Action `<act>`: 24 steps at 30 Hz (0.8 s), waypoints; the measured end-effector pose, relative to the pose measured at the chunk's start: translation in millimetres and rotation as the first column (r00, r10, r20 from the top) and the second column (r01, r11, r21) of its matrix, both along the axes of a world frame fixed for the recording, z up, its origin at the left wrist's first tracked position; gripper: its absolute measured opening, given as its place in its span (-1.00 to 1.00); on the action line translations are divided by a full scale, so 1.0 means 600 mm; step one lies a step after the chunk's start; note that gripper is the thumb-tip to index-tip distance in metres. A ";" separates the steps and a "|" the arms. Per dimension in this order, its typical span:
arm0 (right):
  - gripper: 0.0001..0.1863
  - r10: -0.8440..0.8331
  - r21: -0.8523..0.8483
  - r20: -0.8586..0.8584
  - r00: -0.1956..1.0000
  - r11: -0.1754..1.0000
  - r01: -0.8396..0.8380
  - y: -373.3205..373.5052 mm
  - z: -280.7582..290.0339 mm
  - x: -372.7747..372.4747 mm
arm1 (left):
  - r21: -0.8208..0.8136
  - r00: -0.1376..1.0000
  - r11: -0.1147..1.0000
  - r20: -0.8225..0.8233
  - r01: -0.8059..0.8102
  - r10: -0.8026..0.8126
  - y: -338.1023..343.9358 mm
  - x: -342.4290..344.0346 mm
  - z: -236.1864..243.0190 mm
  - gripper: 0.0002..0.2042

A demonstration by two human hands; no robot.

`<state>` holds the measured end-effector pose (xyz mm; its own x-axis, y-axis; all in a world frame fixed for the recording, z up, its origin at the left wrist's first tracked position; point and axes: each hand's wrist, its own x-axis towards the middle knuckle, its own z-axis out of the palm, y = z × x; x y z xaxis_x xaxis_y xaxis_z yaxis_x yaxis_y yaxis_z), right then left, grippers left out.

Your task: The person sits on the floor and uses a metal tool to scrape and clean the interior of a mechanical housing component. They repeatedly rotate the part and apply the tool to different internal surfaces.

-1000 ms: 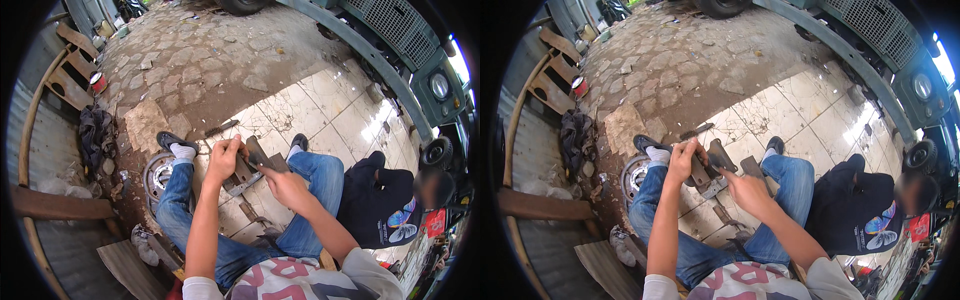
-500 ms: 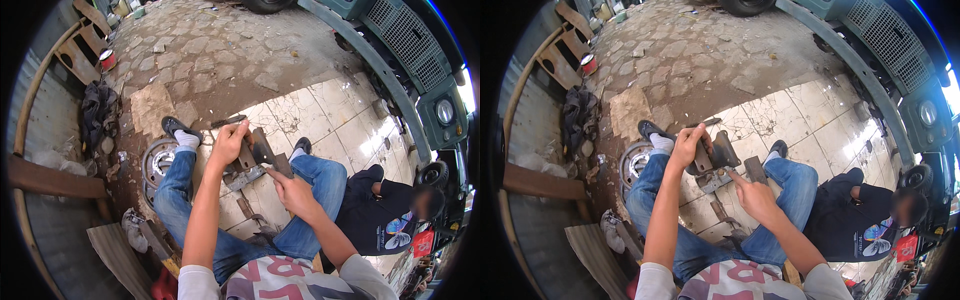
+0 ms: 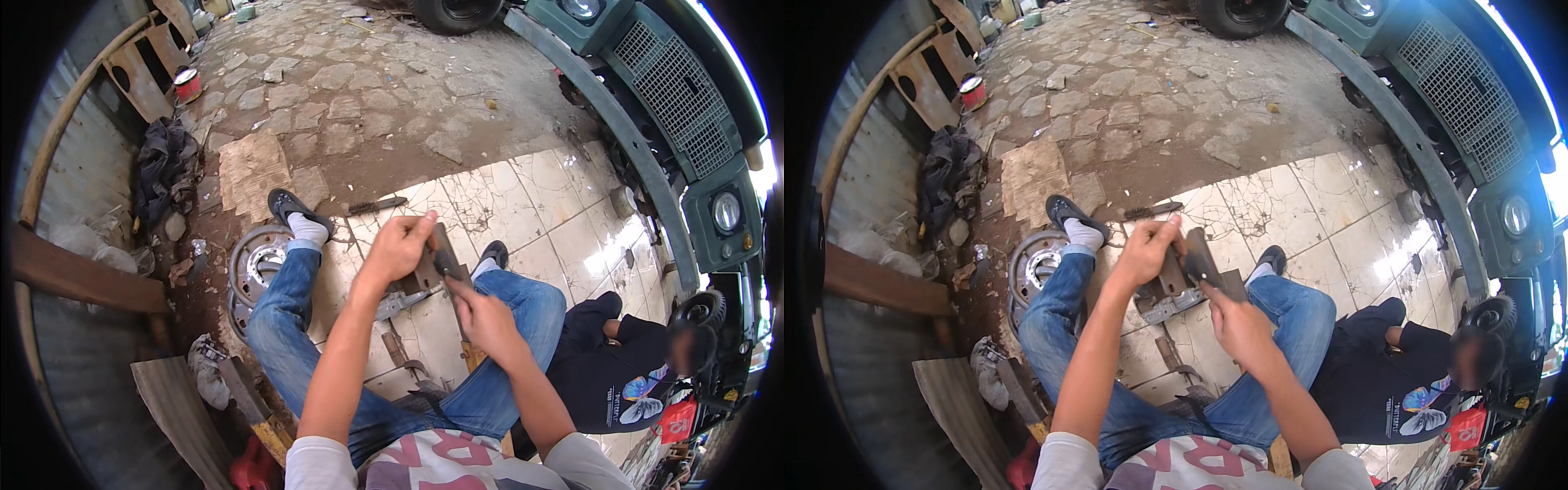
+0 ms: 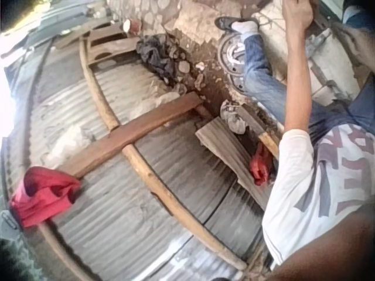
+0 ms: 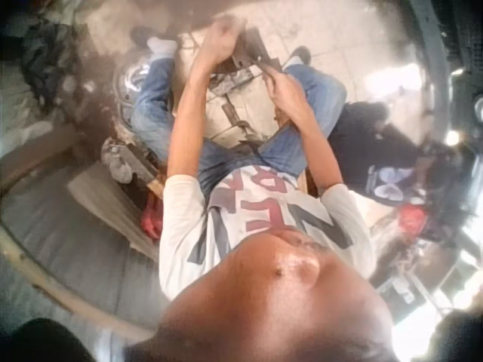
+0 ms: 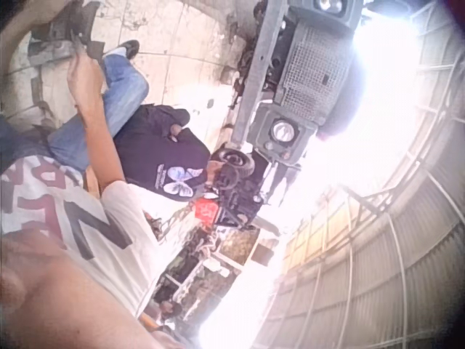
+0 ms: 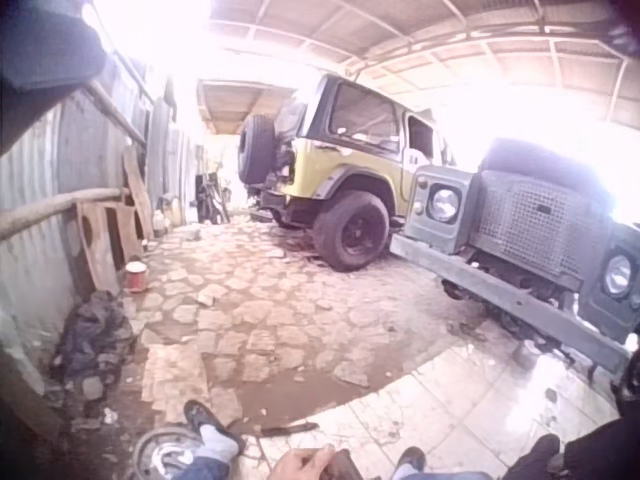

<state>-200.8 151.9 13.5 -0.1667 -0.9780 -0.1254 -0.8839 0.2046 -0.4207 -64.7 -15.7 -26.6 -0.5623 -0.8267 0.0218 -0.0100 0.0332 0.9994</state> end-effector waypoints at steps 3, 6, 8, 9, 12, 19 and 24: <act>-0.64 -0.027 -0.007 0.026 0.999 1.000 0.027 -0.038 -0.005 0.003 | -0.026 0.998 1.000 0.068 -0.008 0.010 0.013 0.002 0.016 -0.40; -0.64 0.037 0.062 0.002 0.999 0.997 -0.038 -0.019 0.013 0.012 | 0.001 1.000 1.000 0.000 -0.029 0.029 -0.007 0.022 0.004 -0.31; -0.64 0.055 0.104 -0.013 0.998 0.993 -0.053 -0.004 0.023 0.019 | 0.019 0.998 1.000 -0.055 -0.019 0.020 -0.025 0.032 -0.008 -0.29; -0.64 0.056 0.105 -0.018 0.998 0.993 -0.053 -0.002 0.025 0.019 | 0.032 0.997 0.999 -0.074 0.011 -0.009 -0.031 0.035 -0.006 -0.29; -0.64 0.072 0.001 -0.013 0.997 0.997 -0.072 -0.024 0.003 0.011 | -0.036 1.000 0.999 -0.009 0.009 -0.009 -0.018 0.027 -0.005 -0.32; -0.65 0.100 0.077 -0.085 0.991 0.993 -0.094 -0.036 0.026 0.021 | -0.022 0.998 0.999 -0.049 -0.045 0.044 -0.013 0.018 -0.007 -0.30; -0.65 0.085 0.111 0.003 0.996 0.990 -0.084 -0.008 0.040 0.012 | -0.066 1.000 0.998 -0.002 -0.014 0.014 -0.016 0.020 -0.006 -0.31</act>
